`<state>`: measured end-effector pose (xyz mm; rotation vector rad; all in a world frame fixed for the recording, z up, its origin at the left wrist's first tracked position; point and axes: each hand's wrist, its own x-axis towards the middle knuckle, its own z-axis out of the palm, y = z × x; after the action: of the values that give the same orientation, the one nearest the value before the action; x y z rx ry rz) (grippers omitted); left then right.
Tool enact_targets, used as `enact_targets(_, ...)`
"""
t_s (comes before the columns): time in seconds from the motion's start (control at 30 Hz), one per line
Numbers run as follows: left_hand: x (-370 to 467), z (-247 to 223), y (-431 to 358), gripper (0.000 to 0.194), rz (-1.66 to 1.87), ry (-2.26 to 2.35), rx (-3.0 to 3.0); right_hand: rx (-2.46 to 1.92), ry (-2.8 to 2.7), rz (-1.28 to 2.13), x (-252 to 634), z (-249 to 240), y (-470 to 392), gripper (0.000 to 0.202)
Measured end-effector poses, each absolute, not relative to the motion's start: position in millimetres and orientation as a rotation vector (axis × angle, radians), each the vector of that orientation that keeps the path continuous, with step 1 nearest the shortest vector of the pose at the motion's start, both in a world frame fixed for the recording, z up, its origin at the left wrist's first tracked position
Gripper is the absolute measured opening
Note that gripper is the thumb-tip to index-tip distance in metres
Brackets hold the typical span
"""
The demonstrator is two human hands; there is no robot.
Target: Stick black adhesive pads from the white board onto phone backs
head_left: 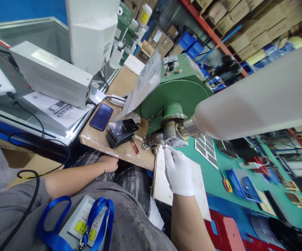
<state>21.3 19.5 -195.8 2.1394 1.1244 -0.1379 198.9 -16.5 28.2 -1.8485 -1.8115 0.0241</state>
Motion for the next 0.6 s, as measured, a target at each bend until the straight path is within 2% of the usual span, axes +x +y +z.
enact_targets(0.47,21,-195,19,0.029,-0.138,1.132,2.12,-1.817,-1.77,0.088,203,20,-19,0.029)
enact_targets(0.6,20,-193,19,0.029,-0.134,1.143,2.107,-1.814,-1.73,0.058,205,15,-17,0.023)
